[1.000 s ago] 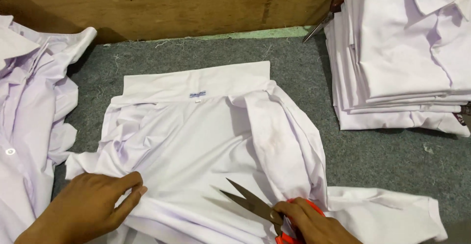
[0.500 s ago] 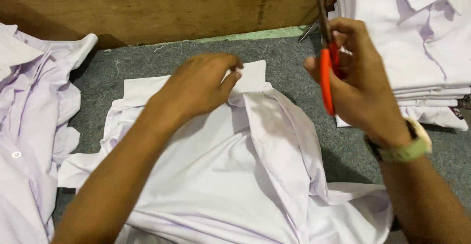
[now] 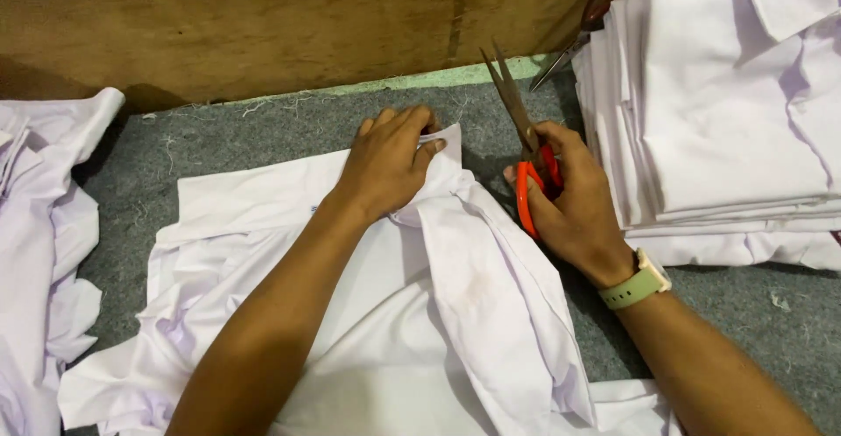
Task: Trimming loose threads from white shirts using scissors in a garment factory.
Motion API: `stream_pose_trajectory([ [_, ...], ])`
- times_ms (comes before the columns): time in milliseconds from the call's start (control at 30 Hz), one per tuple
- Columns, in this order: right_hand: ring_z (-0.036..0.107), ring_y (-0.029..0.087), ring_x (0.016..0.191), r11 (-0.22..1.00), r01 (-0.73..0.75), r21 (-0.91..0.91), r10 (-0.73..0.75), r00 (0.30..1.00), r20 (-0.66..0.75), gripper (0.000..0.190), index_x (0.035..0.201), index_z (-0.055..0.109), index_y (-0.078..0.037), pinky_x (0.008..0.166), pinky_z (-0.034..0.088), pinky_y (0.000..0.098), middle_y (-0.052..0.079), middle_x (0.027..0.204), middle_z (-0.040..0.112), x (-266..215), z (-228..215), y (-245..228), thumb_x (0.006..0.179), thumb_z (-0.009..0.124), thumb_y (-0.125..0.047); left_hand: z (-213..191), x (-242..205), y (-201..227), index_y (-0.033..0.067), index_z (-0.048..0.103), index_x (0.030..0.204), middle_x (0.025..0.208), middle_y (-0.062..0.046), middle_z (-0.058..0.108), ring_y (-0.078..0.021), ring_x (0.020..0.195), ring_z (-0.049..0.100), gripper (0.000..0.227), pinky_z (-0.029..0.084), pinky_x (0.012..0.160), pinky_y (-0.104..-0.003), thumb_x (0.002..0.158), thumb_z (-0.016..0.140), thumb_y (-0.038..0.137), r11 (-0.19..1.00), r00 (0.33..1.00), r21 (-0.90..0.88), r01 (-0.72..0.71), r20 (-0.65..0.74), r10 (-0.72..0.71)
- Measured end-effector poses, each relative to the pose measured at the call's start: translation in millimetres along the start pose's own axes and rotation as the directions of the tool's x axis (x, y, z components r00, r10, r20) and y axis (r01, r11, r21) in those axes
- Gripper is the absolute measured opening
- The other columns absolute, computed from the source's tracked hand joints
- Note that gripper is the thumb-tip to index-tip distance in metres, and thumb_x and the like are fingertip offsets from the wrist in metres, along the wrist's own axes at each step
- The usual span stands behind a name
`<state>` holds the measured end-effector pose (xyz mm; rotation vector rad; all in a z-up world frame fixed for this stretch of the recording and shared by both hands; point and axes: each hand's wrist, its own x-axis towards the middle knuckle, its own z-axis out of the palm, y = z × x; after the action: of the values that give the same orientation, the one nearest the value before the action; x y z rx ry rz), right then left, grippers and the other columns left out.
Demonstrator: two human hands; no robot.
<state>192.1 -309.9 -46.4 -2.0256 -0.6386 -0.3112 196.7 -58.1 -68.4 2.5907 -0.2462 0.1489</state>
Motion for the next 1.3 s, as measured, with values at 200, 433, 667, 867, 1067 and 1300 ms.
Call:
stream_pose_trajectory([
  [200,0.067,0.030,0.083,0.989,-0.072,0.132,0.074,0.997,-0.013,0.042,0.139,0.045,0.003,0.077,0.056,0.0459,0.017,0.097,0.054,-3,-2,11,0.102,0.065,0.003,-16,3,-1,0.0113,0.046,0.112,0.088,-0.020,0.069,-0.0466,0.089,0.070,0.015,0.048,0.082,-0.054,0.110,0.046,0.026,0.997,0.961,-0.081,-0.011,-0.277,-0.012],
  [433,0.064,0.012,0.094,0.968,-0.200,0.148,0.194,0.979,0.058,0.044,0.137,0.045,-0.006,0.080,0.051,0.0254,0.007,0.108,0.056,-2,-1,2,0.100,0.068,-0.005,-13,10,-14,0.0119,0.044,0.112,0.078,-0.013,0.067,-0.0475,0.068,0.062,0.021,0.042,0.058,-0.054,0.110,0.042,0.033,0.998,0.912,-0.014,0.054,-0.406,-0.055],
  [667,0.060,0.014,0.069,0.870,-0.321,0.375,0.295,0.947,0.126,0.043,0.139,0.042,-0.009,0.056,0.059,0.0270,0.006,0.102,0.049,-5,-2,-3,0.101,0.063,-0.010,-17,7,-12,0.0145,0.046,0.116,0.084,-0.005,0.070,-0.0389,0.069,0.068,0.041,0.044,0.056,-0.049,0.108,0.029,0.051,0.996,0.894,-0.082,-0.022,-0.448,-0.017],
  [867,0.051,0.012,0.065,0.626,-0.388,0.677,0.290,0.921,0.261,0.032,0.132,0.049,-0.008,0.059,0.051,0.0233,0.005,0.087,0.049,-13,-11,-19,0.105,0.057,-0.023,-21,7,-11,0.0135,0.047,0.113,0.079,-0.006,0.068,-0.0361,0.066,0.067,0.034,0.043,0.054,-0.047,0.110,0.034,0.045,0.998,0.836,-0.027,-0.057,-0.548,0.033],
  [1067,0.047,0.011,0.070,0.622,-0.351,0.700,0.269,0.935,0.230,0.037,0.137,0.050,-0.006,0.062,0.050,0.0243,0.004,0.085,0.046,-14,-16,-19,0.104,0.058,-0.021,-30,8,-6,0.0149,0.051,0.110,0.088,-0.005,0.070,-0.0326,0.075,0.068,0.022,0.045,0.060,-0.046,0.106,0.047,0.036,1.000,0.828,-0.023,-0.014,-0.560,-0.002],
  [1300,0.052,0.013,0.065,0.666,-0.345,0.661,0.276,0.938,0.210,0.039,0.134,0.049,-0.007,0.060,0.057,0.0281,0.006,0.085,0.049,-12,-16,-19,0.103,0.058,-0.028,-69,0,59,0.0128,0.057,0.102,0.098,-0.005,0.058,-0.0203,0.086,0.061,0.015,0.051,0.076,-0.038,0.094,0.069,0.010,0.947,0.940,-0.151,-0.285,-0.238,0.245],
])
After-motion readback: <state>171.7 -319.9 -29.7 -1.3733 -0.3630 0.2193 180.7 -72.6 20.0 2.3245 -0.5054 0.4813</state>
